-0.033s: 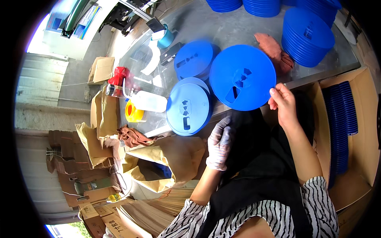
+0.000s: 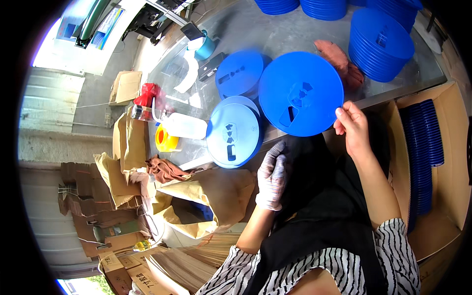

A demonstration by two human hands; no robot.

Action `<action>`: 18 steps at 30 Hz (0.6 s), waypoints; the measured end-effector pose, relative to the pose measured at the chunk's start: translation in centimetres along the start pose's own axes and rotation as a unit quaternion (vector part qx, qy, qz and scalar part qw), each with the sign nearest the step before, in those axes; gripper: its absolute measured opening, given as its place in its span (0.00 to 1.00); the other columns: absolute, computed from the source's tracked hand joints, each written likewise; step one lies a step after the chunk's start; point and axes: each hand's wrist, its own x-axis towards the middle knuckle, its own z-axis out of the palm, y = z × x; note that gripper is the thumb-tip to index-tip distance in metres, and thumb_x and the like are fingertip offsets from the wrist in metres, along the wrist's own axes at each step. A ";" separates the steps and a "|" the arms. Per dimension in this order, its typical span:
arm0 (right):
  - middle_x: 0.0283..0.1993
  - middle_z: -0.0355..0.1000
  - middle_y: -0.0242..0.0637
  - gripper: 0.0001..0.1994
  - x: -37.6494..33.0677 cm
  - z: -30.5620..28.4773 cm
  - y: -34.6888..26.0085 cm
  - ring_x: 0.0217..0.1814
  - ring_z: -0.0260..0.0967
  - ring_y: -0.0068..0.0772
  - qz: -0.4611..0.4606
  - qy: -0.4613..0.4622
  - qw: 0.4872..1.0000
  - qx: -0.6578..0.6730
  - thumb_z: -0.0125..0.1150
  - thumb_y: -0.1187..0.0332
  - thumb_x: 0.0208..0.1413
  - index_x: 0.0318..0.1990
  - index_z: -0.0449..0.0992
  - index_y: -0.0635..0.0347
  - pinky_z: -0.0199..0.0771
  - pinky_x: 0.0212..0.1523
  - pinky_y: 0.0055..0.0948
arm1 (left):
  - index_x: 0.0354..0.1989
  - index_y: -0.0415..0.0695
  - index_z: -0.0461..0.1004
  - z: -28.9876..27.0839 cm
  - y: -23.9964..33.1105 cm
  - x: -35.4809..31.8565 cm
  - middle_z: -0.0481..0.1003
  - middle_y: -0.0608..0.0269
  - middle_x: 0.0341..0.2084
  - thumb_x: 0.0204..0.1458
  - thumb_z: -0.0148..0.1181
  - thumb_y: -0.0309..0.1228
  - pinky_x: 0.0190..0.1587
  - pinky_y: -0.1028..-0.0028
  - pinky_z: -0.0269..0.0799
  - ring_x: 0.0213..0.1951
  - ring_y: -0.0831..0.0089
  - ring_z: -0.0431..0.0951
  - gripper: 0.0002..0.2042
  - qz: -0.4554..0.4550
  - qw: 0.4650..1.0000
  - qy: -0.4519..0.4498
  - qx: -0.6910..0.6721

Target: The person picks up blue plastic lids from a cardboard box and stacks them on a metal table. They handle the lids one at a time, placing them into neat piles.

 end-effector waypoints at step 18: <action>0.21 0.68 0.27 0.07 -0.5 2.3 -3.3 0.19 0.62 0.13 0.014 -0.082 0.996 -0.026 0.59 0.66 0.60 0.32 0.70 0.56 0.61 0.21 0.13 | 0.64 0.41 0.56 2.3 3.8 1.3 0.70 0.57 0.53 0.62 0.52 0.31 0.47 0.68 0.75 0.46 0.67 0.76 0.23 0.060 0.983 -0.043 -0.166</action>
